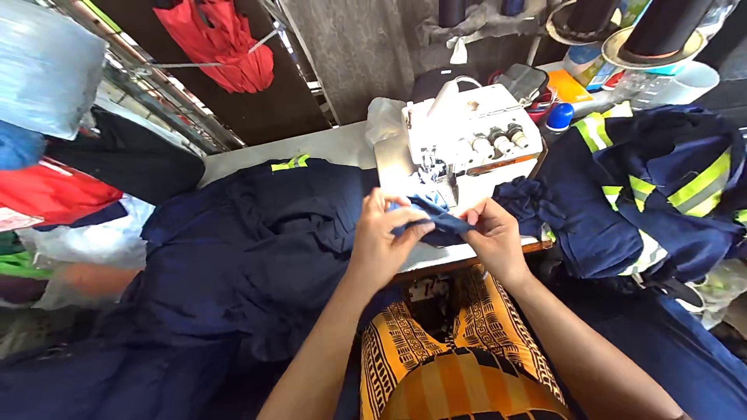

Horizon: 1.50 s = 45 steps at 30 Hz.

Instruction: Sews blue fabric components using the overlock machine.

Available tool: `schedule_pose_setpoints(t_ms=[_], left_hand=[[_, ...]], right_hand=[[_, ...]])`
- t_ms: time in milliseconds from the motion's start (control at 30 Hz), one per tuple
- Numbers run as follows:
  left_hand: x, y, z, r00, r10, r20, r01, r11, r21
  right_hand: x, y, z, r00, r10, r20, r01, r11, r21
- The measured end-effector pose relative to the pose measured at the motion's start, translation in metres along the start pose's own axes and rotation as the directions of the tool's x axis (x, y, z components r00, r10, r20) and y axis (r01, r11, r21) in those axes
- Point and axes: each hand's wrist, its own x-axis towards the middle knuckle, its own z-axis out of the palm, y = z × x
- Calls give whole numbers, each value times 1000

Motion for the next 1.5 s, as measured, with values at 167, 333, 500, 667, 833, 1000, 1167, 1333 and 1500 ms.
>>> schedule_pose_setpoints(t_ms=[167, 333, 500, 667, 833, 1000, 1167, 1333, 1500], left_hand=[[71, -34, 11, 988, -4, 153, 16, 997, -76], [69, -69, 18, 948, -139, 286, 82, 976, 202], [57, -72, 19, 953, -115, 281, 29, 955, 294], [56, -80, 27, 969, -90, 232, 21, 958, 286], [59, -80, 35, 966, -122, 226, 34, 934, 356], [64, -74, 44, 957, -210, 199, 102, 890, 445], [65, -73, 59, 980, -165, 115, 104, 904, 414], [74, -72, 60, 968, -222, 115, 152, 887, 437], [78, -88, 53, 977, -135, 162, 64, 922, 383]], right_hand=[[26, 11, 28, 945, 306, -113, -264, 921, 286], [16, 33, 41, 947, 296, -127, -266, 941, 207], [-1, 52, 44, 948, 302, -100, -276, 938, 208], [-6, 58, 44, 953, 277, -125, -242, 940, 240], [-3, 55, 43, 957, 253, -142, -226, 957, 184], [0, 48, 32, 992, 126, 4, -122, 964, -238], [8, 36, 25, 974, 207, -89, -225, 881, -417], [20, 32, 26, 938, 337, -78, -345, 890, -298], [23, 28, 25, 934, 352, -52, -349, 878, -329]])
